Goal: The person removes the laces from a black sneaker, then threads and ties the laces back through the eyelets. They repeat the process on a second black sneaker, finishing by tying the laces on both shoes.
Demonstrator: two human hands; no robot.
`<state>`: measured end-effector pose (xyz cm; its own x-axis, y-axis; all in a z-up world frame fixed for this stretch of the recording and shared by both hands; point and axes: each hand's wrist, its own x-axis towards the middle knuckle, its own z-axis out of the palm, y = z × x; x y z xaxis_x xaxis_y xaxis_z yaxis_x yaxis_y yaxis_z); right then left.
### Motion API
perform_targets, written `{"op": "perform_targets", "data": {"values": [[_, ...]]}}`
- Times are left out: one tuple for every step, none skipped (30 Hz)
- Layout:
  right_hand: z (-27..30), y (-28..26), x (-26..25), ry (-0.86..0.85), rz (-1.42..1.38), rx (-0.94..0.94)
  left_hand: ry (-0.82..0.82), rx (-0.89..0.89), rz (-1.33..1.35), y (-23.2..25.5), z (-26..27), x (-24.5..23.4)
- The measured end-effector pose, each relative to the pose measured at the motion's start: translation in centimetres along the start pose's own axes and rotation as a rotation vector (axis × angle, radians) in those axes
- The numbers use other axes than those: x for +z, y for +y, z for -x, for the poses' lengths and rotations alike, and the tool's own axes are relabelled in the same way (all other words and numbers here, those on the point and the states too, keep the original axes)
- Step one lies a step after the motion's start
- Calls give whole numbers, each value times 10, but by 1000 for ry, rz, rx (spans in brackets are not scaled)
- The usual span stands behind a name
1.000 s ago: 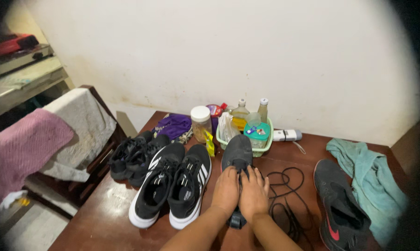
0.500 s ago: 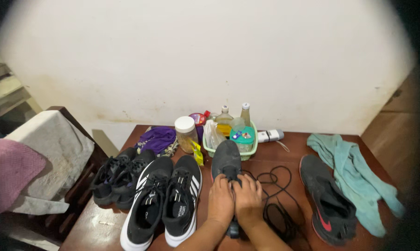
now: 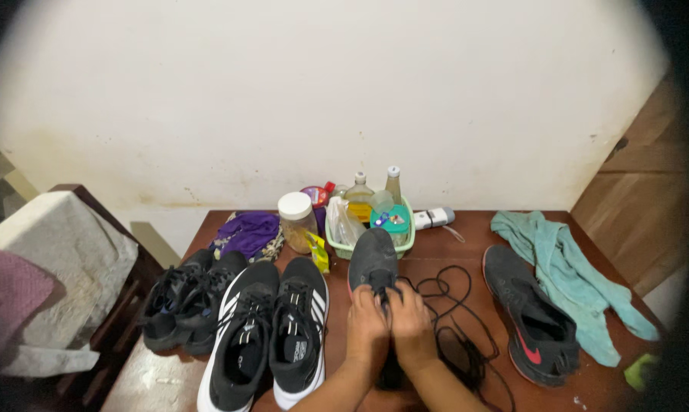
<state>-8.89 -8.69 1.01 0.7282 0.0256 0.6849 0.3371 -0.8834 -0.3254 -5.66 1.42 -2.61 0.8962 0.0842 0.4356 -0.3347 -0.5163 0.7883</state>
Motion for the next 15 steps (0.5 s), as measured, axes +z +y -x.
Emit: {"op": "perform_targets", "data": {"values": [[1,-2,0,-30,8,22,-5,-60,66,1,1,-2],[-3,-1,1,-57,19,44,-11,-116,134,3,0,-3],[-6,-1,0,-84,30,66,1,-104,135,5,1,-4],[-8,-1,0,-77,39,54,14,-89,137,7,0,-5],[-10,-2,0,-71,49,42,27,-74,139,8,-1,-6],[-9,-2,-2,-69,59,31,37,-66,132,9,-1,-6],[-8,-2,-4,-39,47,6,47,-58,124,9,0,-6],[-9,-2,-5,-7,32,-23,62,-48,115,9,-3,-7],[-10,-3,-5,26,16,-52,54,-41,120,8,-3,-8],[-10,-4,-6,35,12,-60,47,-37,125,7,-1,-8],[-9,-5,-6,44,8,-69,41,-33,129,7,0,-8],[-11,-6,-4,57,2,-77,45,-19,120,6,-2,-8],[-14,-5,-3,49,-4,-83,48,-6,110,7,-3,-7],[-13,-4,-2,36,-10,-85,48,3,98,6,-1,-8],[-11,-2,-2,23,-17,-87,42,24,74,7,0,-8]]}}
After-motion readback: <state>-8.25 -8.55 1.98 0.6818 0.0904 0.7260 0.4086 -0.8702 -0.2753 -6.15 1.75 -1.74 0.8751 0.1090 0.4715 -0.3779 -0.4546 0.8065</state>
